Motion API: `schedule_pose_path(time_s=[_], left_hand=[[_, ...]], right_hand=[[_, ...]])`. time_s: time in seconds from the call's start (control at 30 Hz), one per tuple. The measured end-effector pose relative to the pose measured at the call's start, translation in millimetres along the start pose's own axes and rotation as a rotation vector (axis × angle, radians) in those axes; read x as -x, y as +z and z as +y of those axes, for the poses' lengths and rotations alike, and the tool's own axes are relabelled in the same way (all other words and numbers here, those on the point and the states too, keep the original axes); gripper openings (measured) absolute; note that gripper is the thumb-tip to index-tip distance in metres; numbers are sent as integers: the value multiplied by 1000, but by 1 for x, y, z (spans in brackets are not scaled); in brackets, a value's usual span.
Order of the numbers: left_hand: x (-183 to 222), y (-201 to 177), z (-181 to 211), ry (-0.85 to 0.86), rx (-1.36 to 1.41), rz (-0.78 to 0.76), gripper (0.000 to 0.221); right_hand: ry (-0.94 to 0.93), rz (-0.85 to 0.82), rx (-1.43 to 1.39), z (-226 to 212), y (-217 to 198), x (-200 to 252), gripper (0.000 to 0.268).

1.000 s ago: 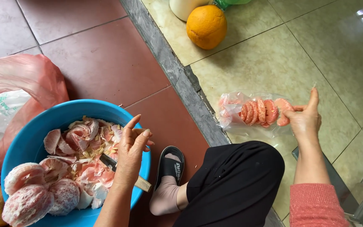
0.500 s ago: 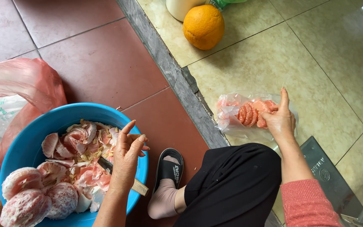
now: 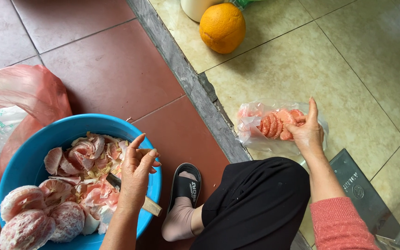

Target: Peeling a pomelo and cleaning the segments by removing the rind and membrane

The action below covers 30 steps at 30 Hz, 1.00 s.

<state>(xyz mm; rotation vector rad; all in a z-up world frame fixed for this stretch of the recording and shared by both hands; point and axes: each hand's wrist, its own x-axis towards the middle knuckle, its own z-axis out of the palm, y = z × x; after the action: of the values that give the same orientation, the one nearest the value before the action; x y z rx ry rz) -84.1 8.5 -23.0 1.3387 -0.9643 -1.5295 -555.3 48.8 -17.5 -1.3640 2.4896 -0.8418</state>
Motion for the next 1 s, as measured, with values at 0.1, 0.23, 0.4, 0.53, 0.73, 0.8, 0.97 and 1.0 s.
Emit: schedule_pose_path(time_s=[0.1, 0.23, 0.4, 0.53, 0.73, 0.8, 0.97, 1.0], left_hand=[[1, 2, 0, -14, -21, 9, 61], [0, 2, 0, -12, -42, 13, 62], [-1, 0, -4, -11, 2, 5, 63], [-1, -1, -1, -6, -10, 4, 65], [-2, 1, -4, -29, 20, -10, 64], [-1, 2, -2, -29, -15, 0, 62], [-2, 1, -2, -30, -35, -1, 64], [-2, 1, -1, -34, -39, 1, 65]], right_hand=[[-27, -23, 54, -1, 6, -2, 102], [-103, -2, 75, 2, 18, -12, 100], [-100, -42, 233, 2, 16, -17, 98], [-154, 159, 154, 7, -10, -15, 88], [-126, 35, 136, 37, -11, -15, 93], [-302, 83, 377, 44, -4, -15, 91], [-267, 124, 475, 49, 3, -22, 79], [-269, 128, 484, 48, 5, -23, 74]])
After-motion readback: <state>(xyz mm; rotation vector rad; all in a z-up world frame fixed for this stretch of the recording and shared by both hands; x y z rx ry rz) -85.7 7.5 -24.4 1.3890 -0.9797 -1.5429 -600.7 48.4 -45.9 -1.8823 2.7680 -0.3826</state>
